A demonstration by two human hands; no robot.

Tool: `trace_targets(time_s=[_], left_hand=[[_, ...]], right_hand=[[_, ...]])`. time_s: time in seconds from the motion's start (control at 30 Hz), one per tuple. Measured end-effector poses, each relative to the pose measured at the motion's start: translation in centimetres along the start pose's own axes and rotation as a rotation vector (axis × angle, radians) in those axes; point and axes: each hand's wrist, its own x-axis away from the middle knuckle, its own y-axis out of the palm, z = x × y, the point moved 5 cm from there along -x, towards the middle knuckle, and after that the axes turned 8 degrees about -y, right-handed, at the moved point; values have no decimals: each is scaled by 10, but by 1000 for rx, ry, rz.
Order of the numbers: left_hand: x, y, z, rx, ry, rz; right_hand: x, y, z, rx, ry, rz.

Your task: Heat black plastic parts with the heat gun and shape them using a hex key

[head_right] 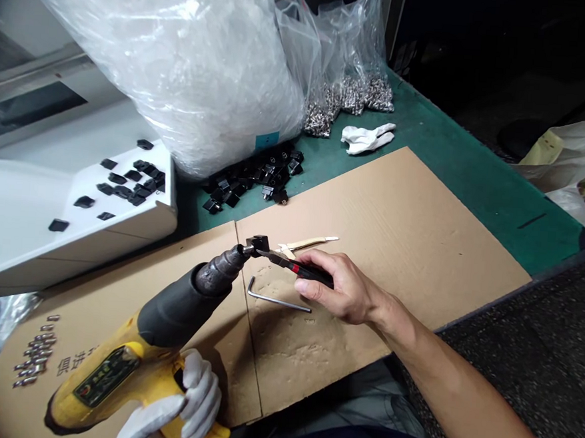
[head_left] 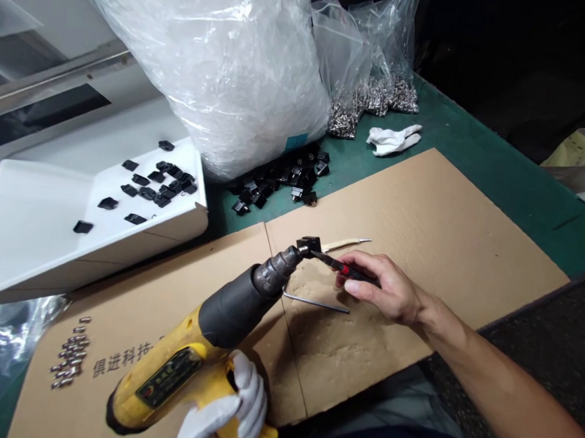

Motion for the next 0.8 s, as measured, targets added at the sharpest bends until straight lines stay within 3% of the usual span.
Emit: trace_targets(time_s=[0.8], left_hand=[[-3,5,3,-25,17,-38]], right_hand=[[1,1,2,0,9,-7]])
